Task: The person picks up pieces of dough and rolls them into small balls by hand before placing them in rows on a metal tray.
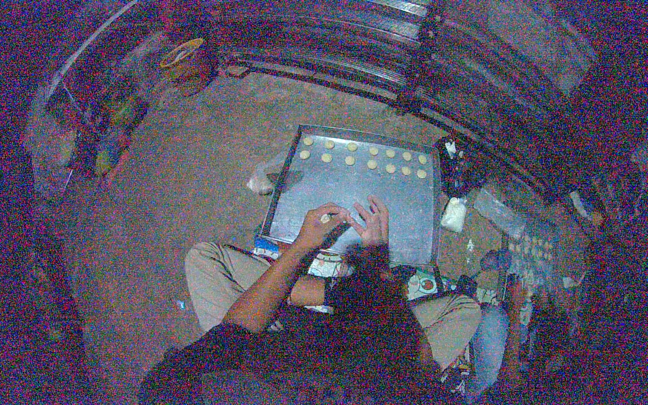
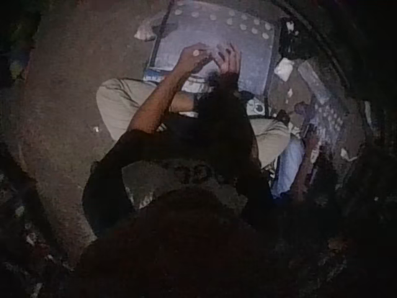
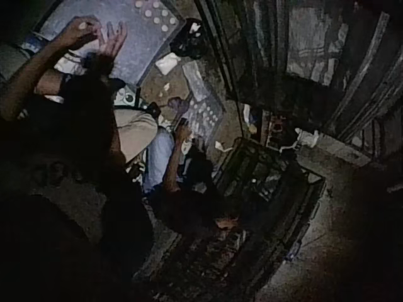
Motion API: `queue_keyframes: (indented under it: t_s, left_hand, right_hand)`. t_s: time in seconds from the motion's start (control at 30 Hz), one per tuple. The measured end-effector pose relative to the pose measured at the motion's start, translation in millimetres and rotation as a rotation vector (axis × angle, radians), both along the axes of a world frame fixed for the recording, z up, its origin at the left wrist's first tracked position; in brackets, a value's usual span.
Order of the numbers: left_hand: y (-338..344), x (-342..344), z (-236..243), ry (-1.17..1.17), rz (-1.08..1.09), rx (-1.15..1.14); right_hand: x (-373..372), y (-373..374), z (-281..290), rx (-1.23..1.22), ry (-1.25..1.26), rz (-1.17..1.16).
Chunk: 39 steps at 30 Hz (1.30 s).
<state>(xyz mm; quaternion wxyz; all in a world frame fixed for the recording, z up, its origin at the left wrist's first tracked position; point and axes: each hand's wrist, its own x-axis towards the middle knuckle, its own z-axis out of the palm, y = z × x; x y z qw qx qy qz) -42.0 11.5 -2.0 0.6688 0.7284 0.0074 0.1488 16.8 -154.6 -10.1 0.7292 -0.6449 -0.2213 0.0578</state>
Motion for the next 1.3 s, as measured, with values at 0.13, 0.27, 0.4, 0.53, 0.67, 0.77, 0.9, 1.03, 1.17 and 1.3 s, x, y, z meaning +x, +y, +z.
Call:
queue_keyframes:
  t_s: [0.13, 0.27, 0.4, 0.53, 0.67, 0.77, 0.9, 1.03, 1.17, 1.3]
  left_hand:
    - [0, -2, 4, -0.06, 0.0, 0.158]
    - [6, -5, 2, -0.081, 0.021, 0.472]
    - [-2, -7, 8, 0.012, 0.11, 0.631]
    - [-11, -5, -1, 0.125, 0.288, 0.641]
    - [15, 3, -35, 0.095, 0.418, 0.356]
    - [19, 3, -31, 0.292, 0.408, 0.134]
    - [18, 3, -20, 0.222, 0.03, -0.232]
    - [11, 4, 1, 0.362, -0.12, -0.053]
    - [21, -6, 2, 0.171, 0.011, 0.185]
    - [10, 0, 6, 0.158, 0.068, 0.334]
  right_hand:
    - [-6, 2, 0, 0.199, 0.107, 0.04]
    - [2, -1, -9, 0.215, 0.32, 0.117]
    - [-2, 11, -32, 0.138, 0.106, 0.03]
    - [2, 10, -39, -0.141, -0.076, 0.066]
    - [-27, 15, 25, -0.302, -0.371, 0.038]
    - [-18, 8, 21, -0.511, -0.723, 0.149]
    - [-15, 4, 3, -0.828, -0.901, 0.247]
    - [-20, 0, -16, -1.058, -0.945, 0.293]
    - [-25, 17, -23, -1.095, -0.994, 0.37]
    - [-23, 9, -24, -1.149, -0.992, 0.356]
